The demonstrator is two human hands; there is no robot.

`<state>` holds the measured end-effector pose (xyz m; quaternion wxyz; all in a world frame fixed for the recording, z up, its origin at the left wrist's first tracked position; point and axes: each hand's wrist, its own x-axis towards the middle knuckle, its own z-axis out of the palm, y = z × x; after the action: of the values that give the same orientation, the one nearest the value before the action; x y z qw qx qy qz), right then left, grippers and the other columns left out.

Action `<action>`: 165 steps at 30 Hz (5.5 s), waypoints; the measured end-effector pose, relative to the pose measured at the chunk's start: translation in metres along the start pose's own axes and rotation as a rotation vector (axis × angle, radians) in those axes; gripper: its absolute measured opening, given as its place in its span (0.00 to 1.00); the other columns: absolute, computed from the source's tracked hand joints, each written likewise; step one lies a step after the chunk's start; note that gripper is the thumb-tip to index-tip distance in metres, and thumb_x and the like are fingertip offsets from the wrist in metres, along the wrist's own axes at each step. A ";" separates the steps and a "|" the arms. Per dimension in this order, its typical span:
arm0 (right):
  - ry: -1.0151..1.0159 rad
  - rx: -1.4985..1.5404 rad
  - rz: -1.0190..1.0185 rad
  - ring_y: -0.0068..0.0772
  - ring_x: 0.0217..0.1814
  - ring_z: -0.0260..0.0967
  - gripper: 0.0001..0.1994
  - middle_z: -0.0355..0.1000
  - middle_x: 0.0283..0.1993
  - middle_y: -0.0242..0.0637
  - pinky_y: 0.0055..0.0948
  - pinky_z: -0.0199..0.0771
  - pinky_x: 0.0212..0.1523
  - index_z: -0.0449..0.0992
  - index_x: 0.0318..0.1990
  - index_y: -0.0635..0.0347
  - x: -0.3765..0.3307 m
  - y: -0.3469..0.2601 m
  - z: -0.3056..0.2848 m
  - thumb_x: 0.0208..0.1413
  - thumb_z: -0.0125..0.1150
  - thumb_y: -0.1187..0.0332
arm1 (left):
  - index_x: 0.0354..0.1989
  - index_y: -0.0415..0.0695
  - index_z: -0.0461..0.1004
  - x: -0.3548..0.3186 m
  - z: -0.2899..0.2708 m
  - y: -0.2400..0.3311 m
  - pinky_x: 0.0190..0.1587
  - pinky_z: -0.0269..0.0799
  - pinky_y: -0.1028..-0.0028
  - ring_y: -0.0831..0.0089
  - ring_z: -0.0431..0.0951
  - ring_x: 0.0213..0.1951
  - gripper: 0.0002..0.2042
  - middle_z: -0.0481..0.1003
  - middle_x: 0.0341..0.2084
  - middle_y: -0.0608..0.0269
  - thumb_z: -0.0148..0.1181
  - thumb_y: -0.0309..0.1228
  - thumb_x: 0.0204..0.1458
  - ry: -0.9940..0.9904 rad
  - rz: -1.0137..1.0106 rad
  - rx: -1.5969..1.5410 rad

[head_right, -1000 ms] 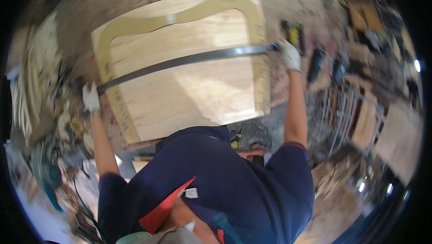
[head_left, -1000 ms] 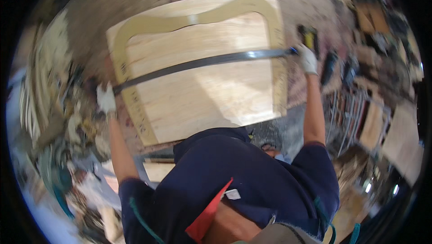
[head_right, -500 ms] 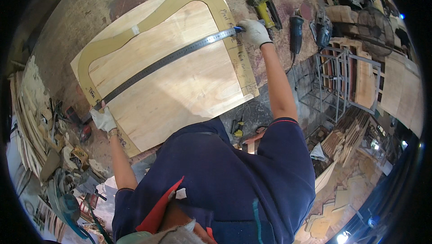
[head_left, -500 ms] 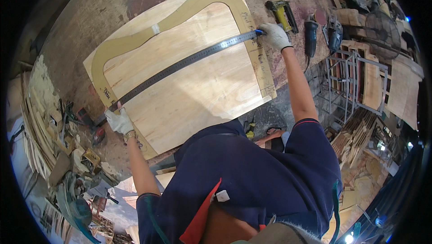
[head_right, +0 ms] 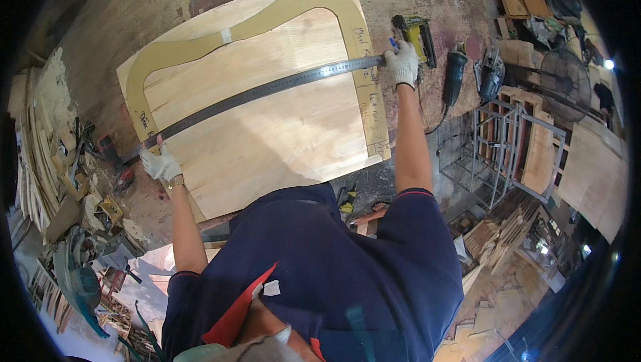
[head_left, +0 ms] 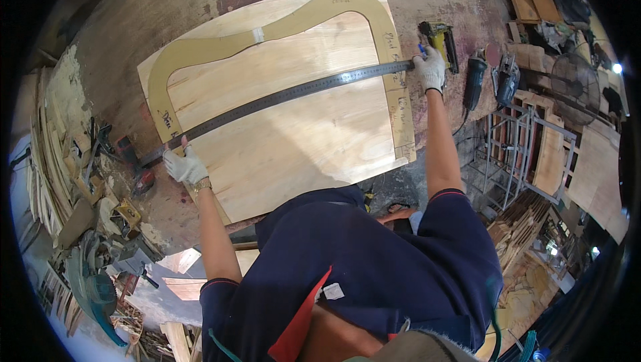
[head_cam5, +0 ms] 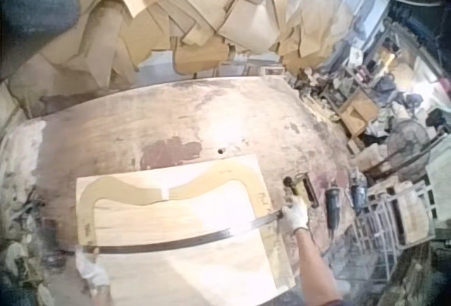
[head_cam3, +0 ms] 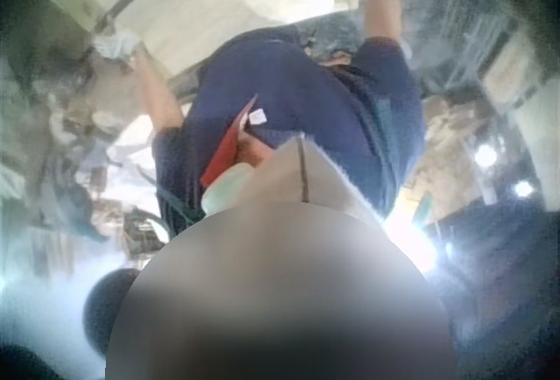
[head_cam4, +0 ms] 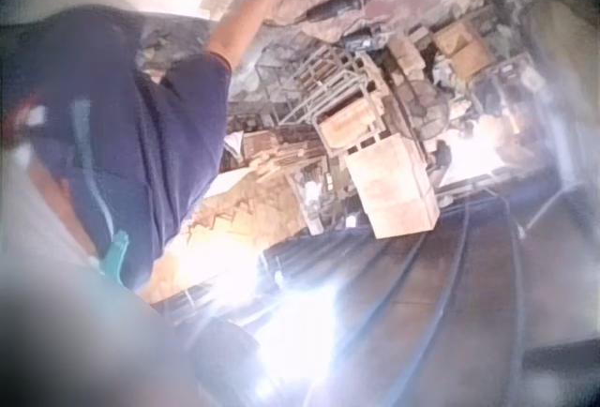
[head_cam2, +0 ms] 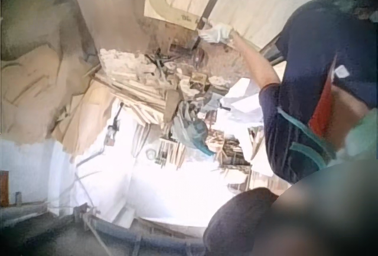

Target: The person assembles a curved wooden frame by fitting small wooden pieces into slots. He then measures and marks a large flat wooden panel using a ruler and a pen.

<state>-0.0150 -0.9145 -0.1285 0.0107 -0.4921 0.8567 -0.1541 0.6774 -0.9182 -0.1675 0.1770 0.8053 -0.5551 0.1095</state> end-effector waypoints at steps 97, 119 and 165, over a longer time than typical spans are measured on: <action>-0.874 0.737 -0.767 0.29 0.28 0.74 0.19 0.76 0.23 0.35 0.32 0.71 0.33 0.79 0.31 0.62 -0.041 -0.614 0.203 0.63 0.58 0.53 | 0.54 0.43 0.76 0.069 0.024 0.043 0.39 0.73 0.61 0.63 0.75 0.36 0.29 0.73 0.32 0.61 0.57 0.56 0.56 -0.130 -0.019 -0.004; -0.746 0.644 -0.827 0.33 0.28 0.73 0.21 0.73 0.24 0.38 0.34 0.71 0.31 0.79 0.39 0.63 -0.028 -0.601 0.198 0.62 0.61 0.50 | 0.40 0.45 0.78 0.157 0.065 0.070 0.49 0.75 0.60 0.58 0.76 0.45 0.20 0.76 0.37 0.57 0.71 0.44 0.43 -0.313 0.359 -0.186; -0.435 0.740 -0.550 0.48 0.31 0.78 0.11 0.77 0.29 0.48 0.39 0.74 0.32 0.78 0.39 0.59 -0.018 -0.474 0.162 0.62 0.61 0.60 | 0.35 0.48 0.86 0.188 0.054 0.163 0.33 0.79 0.61 0.60 0.85 0.34 0.28 0.83 0.31 0.55 0.71 0.62 0.38 -0.756 0.124 0.091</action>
<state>0.4203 -1.1621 -0.1549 0.3213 -0.6834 0.5614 -0.3384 0.5919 -1.1536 -0.1200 -0.0829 0.7610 -0.6233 -0.1600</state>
